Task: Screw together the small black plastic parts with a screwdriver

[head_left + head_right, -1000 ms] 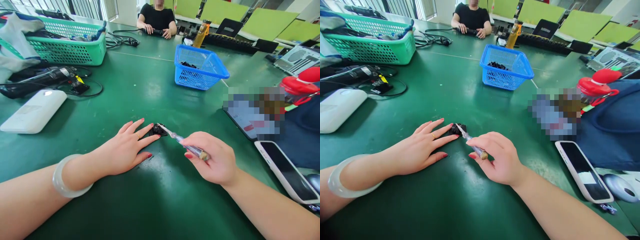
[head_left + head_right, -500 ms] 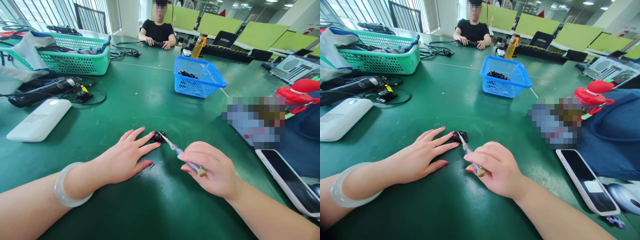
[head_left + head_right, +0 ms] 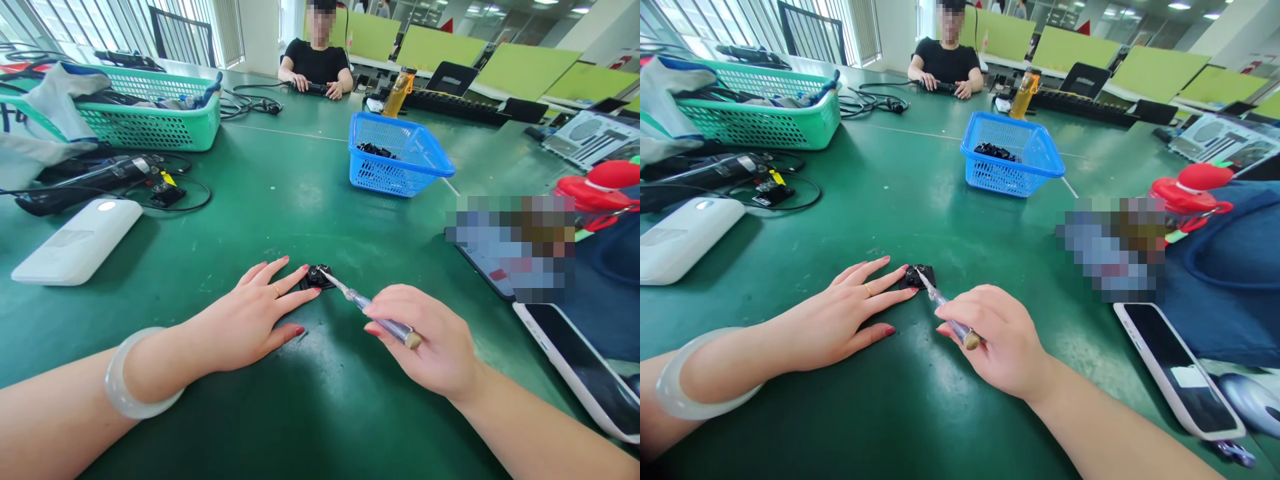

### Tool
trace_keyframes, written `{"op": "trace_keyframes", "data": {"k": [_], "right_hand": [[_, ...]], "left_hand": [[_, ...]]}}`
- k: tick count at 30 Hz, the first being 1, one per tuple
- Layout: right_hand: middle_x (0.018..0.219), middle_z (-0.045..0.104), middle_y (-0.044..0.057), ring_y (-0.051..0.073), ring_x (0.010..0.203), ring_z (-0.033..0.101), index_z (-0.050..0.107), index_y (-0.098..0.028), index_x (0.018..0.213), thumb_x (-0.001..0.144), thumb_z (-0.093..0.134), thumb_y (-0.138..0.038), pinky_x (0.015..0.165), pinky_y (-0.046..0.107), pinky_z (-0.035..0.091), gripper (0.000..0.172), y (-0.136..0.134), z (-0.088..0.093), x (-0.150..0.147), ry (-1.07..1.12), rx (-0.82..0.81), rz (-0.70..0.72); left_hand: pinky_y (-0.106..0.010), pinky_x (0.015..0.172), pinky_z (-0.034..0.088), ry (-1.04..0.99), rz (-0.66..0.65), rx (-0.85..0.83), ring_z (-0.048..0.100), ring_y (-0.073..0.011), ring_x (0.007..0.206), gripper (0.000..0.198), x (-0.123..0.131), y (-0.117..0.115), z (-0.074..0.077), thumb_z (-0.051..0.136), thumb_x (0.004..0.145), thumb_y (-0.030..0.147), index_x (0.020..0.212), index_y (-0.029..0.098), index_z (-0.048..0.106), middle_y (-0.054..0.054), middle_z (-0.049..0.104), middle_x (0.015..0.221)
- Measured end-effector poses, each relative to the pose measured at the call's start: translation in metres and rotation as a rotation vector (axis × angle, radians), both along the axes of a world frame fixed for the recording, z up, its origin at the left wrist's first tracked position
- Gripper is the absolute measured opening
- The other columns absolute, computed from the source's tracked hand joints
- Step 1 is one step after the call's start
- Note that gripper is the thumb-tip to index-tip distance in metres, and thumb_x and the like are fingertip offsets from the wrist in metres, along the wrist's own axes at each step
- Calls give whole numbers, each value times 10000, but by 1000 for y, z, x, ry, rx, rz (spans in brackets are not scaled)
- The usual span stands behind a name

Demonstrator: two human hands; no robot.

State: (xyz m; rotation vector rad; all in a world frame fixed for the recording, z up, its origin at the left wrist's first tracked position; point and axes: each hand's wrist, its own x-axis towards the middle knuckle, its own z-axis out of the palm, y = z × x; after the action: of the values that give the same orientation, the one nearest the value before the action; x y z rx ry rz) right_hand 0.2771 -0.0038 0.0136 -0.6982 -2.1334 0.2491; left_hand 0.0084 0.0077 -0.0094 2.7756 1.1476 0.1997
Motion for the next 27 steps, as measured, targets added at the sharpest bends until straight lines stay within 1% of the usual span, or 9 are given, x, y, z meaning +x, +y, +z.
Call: {"op": "trace_keyframes", "data": {"k": [3, 5, 8, 11, 15, 18, 22, 27], "right_hand": [[784, 715, -3, 146, 655, 672, 644, -248, 1036, 850, 597, -42, 618, 289, 564, 282, -1, 1, -1, -1, -1, 3], [778, 719, -8, 146, 660, 678, 643, -255, 1042, 849, 573, -23, 621, 291, 567, 310, -1, 1, -1, 2, 1, -1], [737, 709, -12, 152, 650, 678, 644, -256, 1005, 854, 602, -56, 601, 289, 565, 254, -2, 0, 0, 9, -8, -44], [686, 690, -9, 169, 648, 676, 644, -245, 928, 832, 705, -159, 564, 284, 553, 143, -2, -2, 1, 33, -16, -114], [649, 671, -17, 182, 640, 675, 629, -246, 865, 813, 760, -262, 558, 297, 550, 142, -1, -4, 1, 56, 9, -163], [644, 665, -19, 187, 645, 675, 628, -247, 862, 812, 762, -273, 573, 309, 559, 146, -1, -5, 1, 62, 14, -172], [650, 666, -10, 190, 646, 672, 629, -240, 846, 786, 787, -271, 543, 297, 545, 171, -1, -7, 2, 91, 18, -185], [664, 678, 1, 184, 623, 670, 647, -237, 859, 817, 753, -275, 533, 295, 545, 121, 0, -7, 3, 130, 26, -202]], "left_hand": [[-585, 1139, 280, -9, 1, 3, 247, -360, 1455, 517, 0, 0, 0, 447, 970, 503, 1465, 354, 427, -29, 347, 1574], [-585, 1140, 282, -15, 0, 3, 252, -359, 1454, 519, 0, 0, 0, 452, 968, 505, 1464, 354, 430, -30, 352, 1572], [-581, 1143, 284, -23, -1, 4, 255, -356, 1453, 520, 0, 0, 0, 463, 964, 503, 1461, 356, 434, -28, 359, 1569], [-584, 1144, 283, -18, -1, 10, 247, -358, 1456, 521, 0, 0, 0, 473, 960, 498, 1460, 356, 437, -27, 370, 1563], [-583, 1148, 278, -32, -2, 7, 255, -353, 1454, 517, 0, 1, 1, 481, 957, 497, 1455, 363, 442, -28, 393, 1551], [-572, 1153, 277, -53, -2, 4, 273, -348, 1448, 515, 0, 1, 0, 493, 953, 495, 1449, 364, 451, -31, 389, 1553], [-571, 1152, 276, -50, 1, 0, 265, -349, 1451, 522, -1, 1, -2, 489, 955, 495, 1458, 367, 435, -29, 365, 1566], [-574, 1149, 272, -24, 0, 2, 259, -352, 1452, 527, 0, 0, -2, 465, 964, 500, 1470, 360, 416, -31, 341, 1578]]}}
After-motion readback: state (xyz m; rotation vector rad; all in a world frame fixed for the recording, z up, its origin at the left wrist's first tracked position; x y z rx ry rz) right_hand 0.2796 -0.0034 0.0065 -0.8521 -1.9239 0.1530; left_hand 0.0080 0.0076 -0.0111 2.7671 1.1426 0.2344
